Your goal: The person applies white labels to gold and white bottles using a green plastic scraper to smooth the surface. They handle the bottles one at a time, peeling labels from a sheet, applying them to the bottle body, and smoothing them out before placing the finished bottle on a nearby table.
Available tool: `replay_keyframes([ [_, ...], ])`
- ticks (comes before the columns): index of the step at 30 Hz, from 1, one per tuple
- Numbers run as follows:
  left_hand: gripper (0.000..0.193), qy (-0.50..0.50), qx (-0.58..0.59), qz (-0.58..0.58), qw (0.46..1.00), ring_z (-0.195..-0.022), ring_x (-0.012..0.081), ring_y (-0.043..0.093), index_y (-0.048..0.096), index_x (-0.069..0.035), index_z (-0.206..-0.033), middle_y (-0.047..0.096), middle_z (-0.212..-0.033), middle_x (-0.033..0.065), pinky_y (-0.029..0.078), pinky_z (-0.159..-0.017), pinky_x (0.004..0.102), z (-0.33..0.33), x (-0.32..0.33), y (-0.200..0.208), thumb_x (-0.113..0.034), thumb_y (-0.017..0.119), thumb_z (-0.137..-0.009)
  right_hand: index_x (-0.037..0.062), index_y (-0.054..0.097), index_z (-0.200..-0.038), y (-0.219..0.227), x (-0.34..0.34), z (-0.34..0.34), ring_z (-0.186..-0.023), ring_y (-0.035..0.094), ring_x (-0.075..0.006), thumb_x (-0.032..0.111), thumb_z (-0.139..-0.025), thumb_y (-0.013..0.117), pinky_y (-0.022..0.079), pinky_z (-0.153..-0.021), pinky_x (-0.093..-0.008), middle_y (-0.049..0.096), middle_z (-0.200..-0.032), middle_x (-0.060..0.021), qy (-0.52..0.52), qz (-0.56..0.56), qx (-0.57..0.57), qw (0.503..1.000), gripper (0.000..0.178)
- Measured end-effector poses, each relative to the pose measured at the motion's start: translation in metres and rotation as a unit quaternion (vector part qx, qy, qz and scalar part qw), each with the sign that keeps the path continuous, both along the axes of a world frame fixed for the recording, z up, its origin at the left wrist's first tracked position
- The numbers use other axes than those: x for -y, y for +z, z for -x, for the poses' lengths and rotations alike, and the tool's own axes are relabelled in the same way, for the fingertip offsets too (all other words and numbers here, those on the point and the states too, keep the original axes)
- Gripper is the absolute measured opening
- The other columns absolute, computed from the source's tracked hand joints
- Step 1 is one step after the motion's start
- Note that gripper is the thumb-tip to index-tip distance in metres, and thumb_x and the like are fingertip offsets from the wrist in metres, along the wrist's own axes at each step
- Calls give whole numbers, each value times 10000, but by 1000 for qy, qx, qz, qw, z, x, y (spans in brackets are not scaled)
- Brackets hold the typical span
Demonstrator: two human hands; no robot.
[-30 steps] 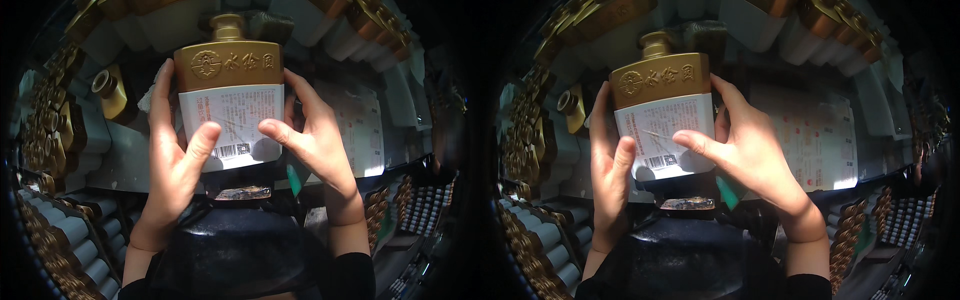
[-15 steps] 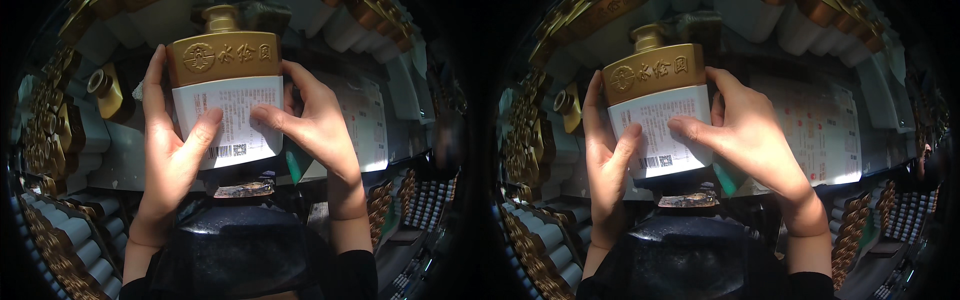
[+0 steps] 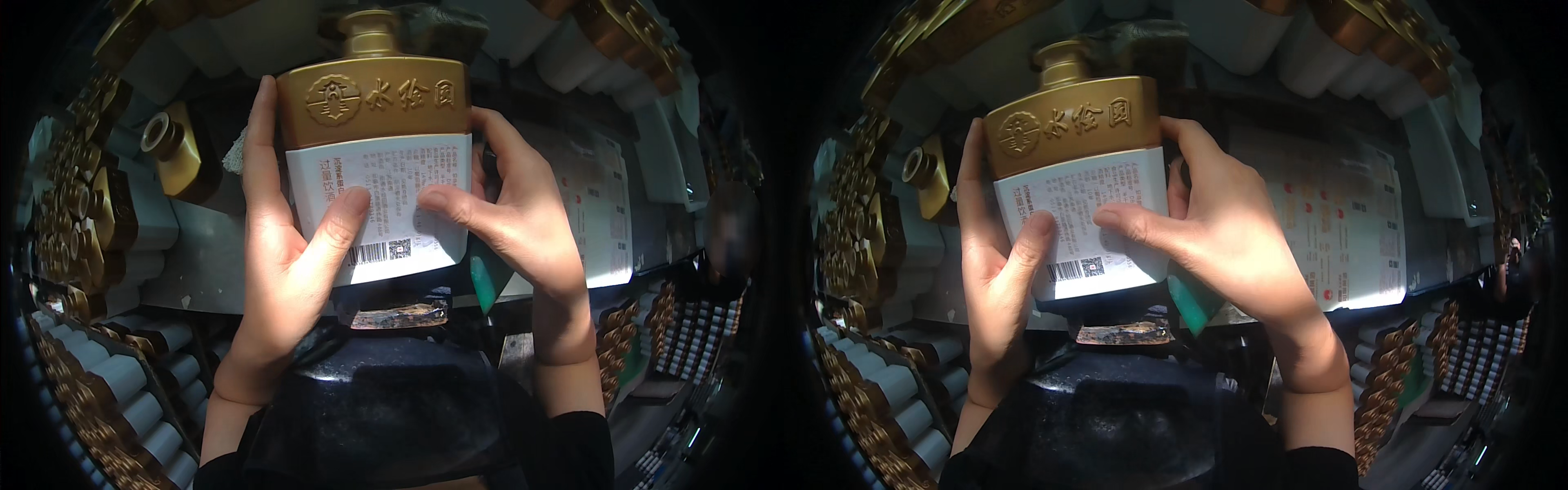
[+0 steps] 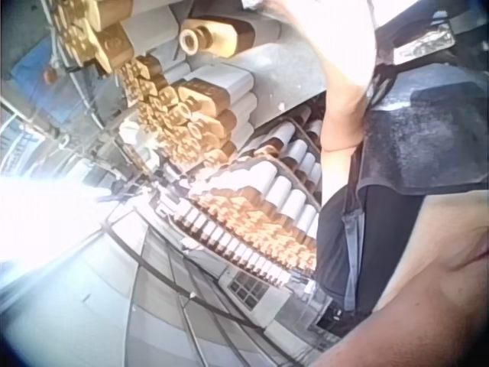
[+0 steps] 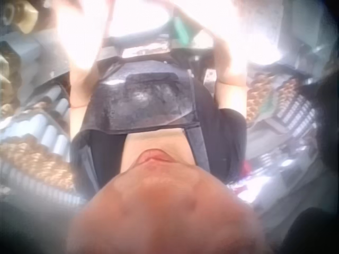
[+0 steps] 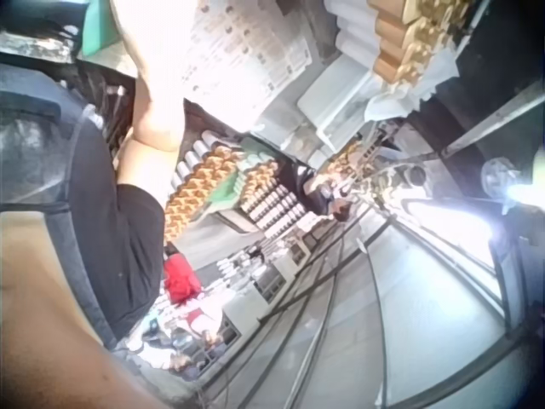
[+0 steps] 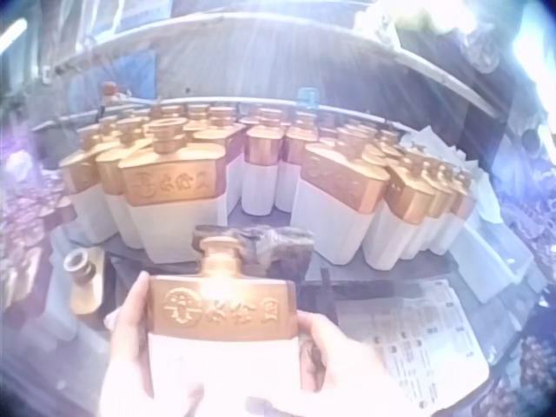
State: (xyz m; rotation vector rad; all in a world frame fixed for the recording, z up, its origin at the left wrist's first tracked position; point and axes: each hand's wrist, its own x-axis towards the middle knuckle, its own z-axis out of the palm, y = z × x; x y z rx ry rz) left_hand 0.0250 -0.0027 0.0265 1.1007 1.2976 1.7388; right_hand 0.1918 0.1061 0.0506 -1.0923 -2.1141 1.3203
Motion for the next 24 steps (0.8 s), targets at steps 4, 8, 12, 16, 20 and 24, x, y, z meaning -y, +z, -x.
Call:
replay_keyframes([
  [4, 843, -12, -28, 6, 1000, -1334, 310, 443, 109, -76, -1564, 375, -1483, 216, 369, -1106, 420, 3, 2, -5, -186, 640, -918, -61, 503, -1280, -3, -1, -1, -922, 629, -155, 323, -719, 854, 519, -811, -288, 655, -1020, -128, 14, -5, 8, 1000, 765],
  [8, 991, -14, 11, 31, 999, -1341, 324, 442, 71, -94, -1570, 382, -1480, 216, 381, -1105, 437, 4, 1, -1, -195, 732, -839, -63, 495, -1302, -5, -1, -4, -857, 612, -125, 352, -751, 842, 510, -761, -257, 643, -946, -86, 25, -18, -33, 999, 772],
  [12, 1347, -96, -1, 21, 995, -1374, 328, 416, -12, -125, -1574, 321, -1528, 197, 380, -1122, 444, 12, 22, -6, -152, 892, -575, -51, 521, -1342, -2, -1, -14, -667, 562, -84, 395, -915, 686, 452, -589, -233, 631, -804, -50, 14, 30, -61, 998, 639],
  [16, 1236, -54, -194, 77, 977, -1304, 331, 478, -2, -66, -1569, 362, -1467, 232, 421, -1071, 416, 15, 32, -18, -28, 840, -665, -19, 571, -1314, -2, 5, -17, -648, 554, -77, 360, -1006, 558, 452, -590, -228, 643, -784, -50, 39, 28, -88, 995, 488],
  [20, 1141, -52, -218, 72, 972, -1281, 325, 493, 79, -48, -1570, 424, -1408, 241, 417, -1058, 400, 16, 30, -17, 18, 796, -685, -53, 530, -1337, 4, 19, -21, -651, 557, -98, 356, -969, 619, 460, -600, -256, 625, -741, -83, 2, -6, -24, 1000, 558],
  [24, 1148, -55, -241, 66, 967, -1325, 320, 453, 73, -46, -1570, 400, -1430, 261, 395, -1078, 397, 19, 26, -28, -6, 807, -687, -65, 486, -1373, -8, 23, -23, -655, 554, -99, 275, -918, 679, 449, -605, -251, 586, -700, -70, -21, 16, -52, 998, 600],
])
